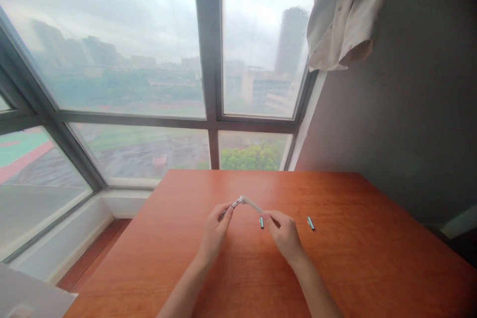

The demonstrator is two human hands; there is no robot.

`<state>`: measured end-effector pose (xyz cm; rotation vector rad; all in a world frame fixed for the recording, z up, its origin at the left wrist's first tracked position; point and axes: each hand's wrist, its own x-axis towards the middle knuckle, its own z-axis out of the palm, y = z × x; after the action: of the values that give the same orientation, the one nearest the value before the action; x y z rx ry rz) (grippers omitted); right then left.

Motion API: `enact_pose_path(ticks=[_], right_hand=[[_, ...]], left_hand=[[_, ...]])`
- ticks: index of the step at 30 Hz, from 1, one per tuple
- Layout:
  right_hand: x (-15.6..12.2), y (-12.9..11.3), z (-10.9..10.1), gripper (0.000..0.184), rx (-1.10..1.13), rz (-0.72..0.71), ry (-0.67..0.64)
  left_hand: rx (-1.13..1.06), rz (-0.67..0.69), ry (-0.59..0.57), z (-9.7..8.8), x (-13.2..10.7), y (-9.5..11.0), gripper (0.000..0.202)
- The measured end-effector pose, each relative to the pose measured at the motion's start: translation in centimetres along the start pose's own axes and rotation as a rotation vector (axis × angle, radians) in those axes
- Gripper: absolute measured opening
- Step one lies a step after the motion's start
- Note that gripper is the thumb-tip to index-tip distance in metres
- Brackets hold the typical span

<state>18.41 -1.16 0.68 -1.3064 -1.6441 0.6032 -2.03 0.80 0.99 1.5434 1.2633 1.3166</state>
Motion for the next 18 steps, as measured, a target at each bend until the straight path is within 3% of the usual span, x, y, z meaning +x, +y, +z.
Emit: enact_pose_path(ticks=[9, 18], right_hand=[[-0.06, 0.51, -0.08, 0.038, -0.019, -0.011, 0.023], [0.06, 0.22, 0.12, 0.043, 0.042, 0.022, 0.042]], left_hand=[[-0.009, -0.052, 0.012, -0.13, 0.11, 0.06, 0.030], [-0.225, -0.130, -0.049, 0.35, 0.14, 0.00, 0.033]])
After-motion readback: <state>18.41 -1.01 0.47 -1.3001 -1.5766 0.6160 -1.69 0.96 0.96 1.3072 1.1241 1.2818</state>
